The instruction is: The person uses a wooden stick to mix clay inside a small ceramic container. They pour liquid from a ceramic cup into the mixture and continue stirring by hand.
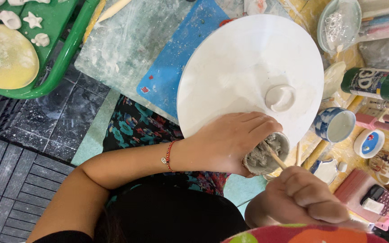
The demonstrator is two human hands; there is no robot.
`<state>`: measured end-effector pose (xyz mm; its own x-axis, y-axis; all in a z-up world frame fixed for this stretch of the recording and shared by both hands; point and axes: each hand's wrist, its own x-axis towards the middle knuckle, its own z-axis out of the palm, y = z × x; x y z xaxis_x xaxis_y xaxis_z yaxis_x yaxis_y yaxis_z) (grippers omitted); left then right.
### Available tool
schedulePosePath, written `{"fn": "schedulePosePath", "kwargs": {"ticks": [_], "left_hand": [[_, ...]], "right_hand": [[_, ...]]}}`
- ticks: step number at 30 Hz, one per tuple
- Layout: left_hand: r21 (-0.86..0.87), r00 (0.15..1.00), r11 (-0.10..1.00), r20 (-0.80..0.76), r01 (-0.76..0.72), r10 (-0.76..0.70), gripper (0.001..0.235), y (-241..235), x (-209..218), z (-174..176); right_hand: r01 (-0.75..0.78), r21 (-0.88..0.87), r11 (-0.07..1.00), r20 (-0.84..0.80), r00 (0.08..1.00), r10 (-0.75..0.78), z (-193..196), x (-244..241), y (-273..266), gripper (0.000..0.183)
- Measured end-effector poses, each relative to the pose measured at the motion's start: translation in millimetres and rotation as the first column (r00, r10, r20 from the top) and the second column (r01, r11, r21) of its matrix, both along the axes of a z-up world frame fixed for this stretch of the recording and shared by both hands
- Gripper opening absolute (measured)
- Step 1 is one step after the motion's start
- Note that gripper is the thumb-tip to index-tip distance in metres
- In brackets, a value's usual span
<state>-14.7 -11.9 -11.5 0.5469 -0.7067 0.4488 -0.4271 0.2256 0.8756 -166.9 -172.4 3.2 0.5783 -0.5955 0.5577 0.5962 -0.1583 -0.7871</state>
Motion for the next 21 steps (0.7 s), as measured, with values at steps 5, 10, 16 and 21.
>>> {"fn": "schedulePosePath", "kwargs": {"ticks": [5, 10, 16, 21], "left_hand": [[-0.009, 1.000, 1.000, -0.014, -0.003, 0.003, 0.084, -4, -1, -1], [0.020, 1.000, 1.000, -0.009, 0.013, -0.013, 0.087, -1, -2, 8], [-0.011, 0.998, 0.999, 0.043, -0.040, 0.040, 0.084, 4, 1, 12], [0.063, 1.000, 0.998, -0.011, 0.004, -0.004, 0.076, 4, -4, 5]], "right_hand": [[-0.150, -0.234, 0.961, -0.072, 0.988, 0.137, 4, 26, 16, 0.038], [-0.340, -0.164, 0.926, -0.266, 0.919, 0.290, 27, 37, 21, 0.056], [-0.299, -0.103, 0.949, -0.160, 0.946, 0.281, 24, 29, 3, 0.057], [0.222, -0.118, 0.968, 0.013, 0.975, -0.222, 38, -25, -26, 0.039]]}}
